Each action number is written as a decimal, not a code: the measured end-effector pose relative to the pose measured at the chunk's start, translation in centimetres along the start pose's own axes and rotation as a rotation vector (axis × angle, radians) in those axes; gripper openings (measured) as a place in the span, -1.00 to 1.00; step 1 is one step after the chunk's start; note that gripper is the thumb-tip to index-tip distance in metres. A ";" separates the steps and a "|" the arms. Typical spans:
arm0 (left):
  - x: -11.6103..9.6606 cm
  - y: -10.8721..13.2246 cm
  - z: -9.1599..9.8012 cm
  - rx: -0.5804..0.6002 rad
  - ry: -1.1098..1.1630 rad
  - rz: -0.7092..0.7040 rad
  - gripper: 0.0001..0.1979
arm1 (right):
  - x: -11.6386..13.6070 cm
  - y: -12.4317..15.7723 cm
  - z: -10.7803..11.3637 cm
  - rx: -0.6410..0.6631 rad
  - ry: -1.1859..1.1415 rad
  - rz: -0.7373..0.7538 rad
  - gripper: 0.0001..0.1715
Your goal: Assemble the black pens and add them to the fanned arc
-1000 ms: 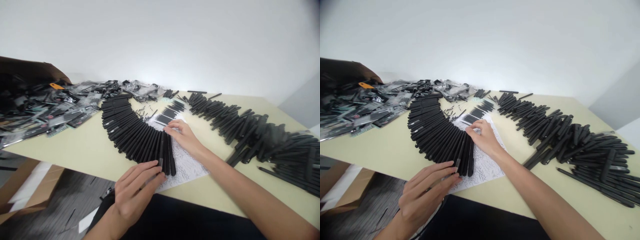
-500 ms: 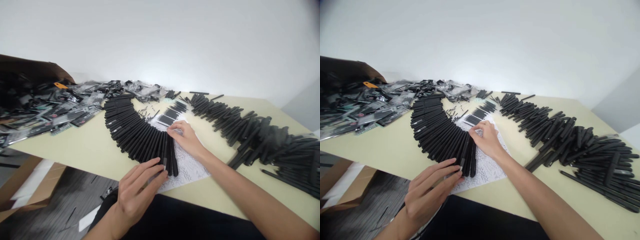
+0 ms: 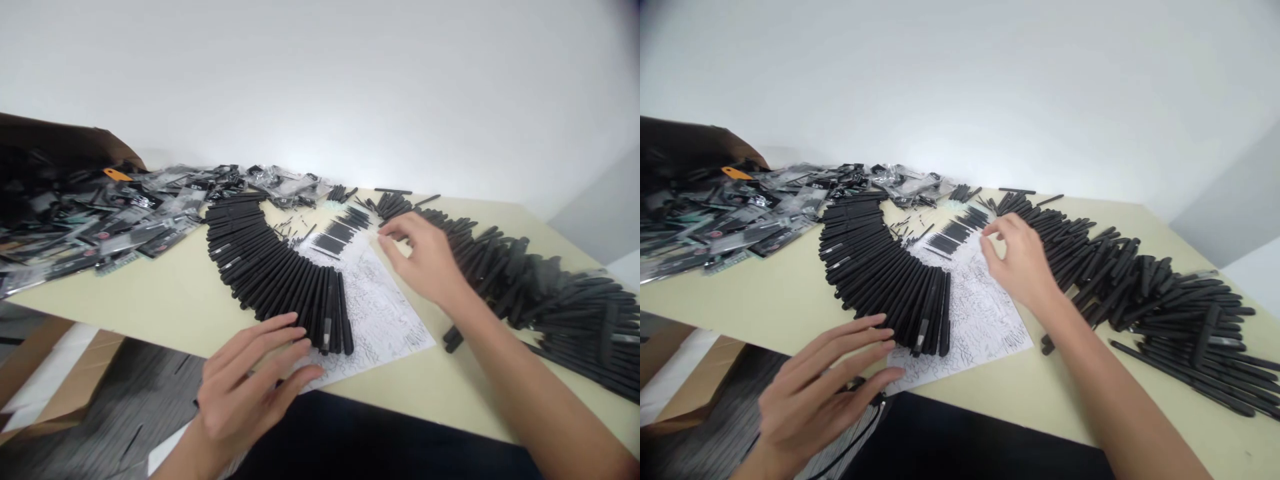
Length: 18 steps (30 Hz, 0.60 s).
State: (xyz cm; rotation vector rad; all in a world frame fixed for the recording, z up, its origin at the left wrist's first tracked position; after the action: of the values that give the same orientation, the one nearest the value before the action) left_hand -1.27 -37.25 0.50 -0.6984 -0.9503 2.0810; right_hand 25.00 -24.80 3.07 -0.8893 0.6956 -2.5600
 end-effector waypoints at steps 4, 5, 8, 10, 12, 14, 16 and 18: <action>3.1 -1.5 1.3 -0.091 0.007 0.088 -0.79 | -5.2 0.3 4.2 0.200 0.460 -0.260 -0.73; 4.1 -2.0 1.2 -0.098 -0.004 0.110 -0.82 | -6.6 0.7 4.9 0.292 0.547 -0.362 -0.70; 6.8 -3.8 -0.3 0.019 -0.045 0.094 -0.94 | -9.1 1.8 6.5 0.394 0.749 -0.612 -0.56; 8.0 -5.2 -2.2 0.162 -0.071 0.009 -0.93 | -9.5 2.3 6.9 0.377 0.800 -0.682 -0.50; 8.8 -6.6 -4.5 0.343 -0.077 -0.074 -0.85 | -9.7 2.5 7.0 0.358 0.820 -0.734 -0.47; 9.5 -8.0 -6.5 0.416 -0.088 -0.099 -0.82 | -10.1 2.6 6.9 0.341 0.819 -0.780 -0.44; 10.0 -9.3 -8.3 0.443 -0.094 -0.128 -0.82 | -10.8 2.7 6.7 0.316 0.805 -0.821 -0.42; 10.4 -10.1 -9.6 0.456 -0.113 -0.176 -0.80 | -12.0 2.7 6.7 0.271 0.790 -0.863 -0.39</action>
State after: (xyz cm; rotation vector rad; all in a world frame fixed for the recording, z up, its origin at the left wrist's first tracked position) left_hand 3.46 -20.52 1.26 -0.2531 -0.5389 2.0887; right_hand 38.66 -23.74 0.37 -0.0026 0.0902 -3.6996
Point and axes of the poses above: each hand's wrist, its own y-axis away from the middle knuckle, its own z-axis out of the back of the hand, x = y × z, the point moved 3 cm from there along -y, towards the middle knuckle, and after that the axes turned 1 degree about z, right-handed, at the moved point
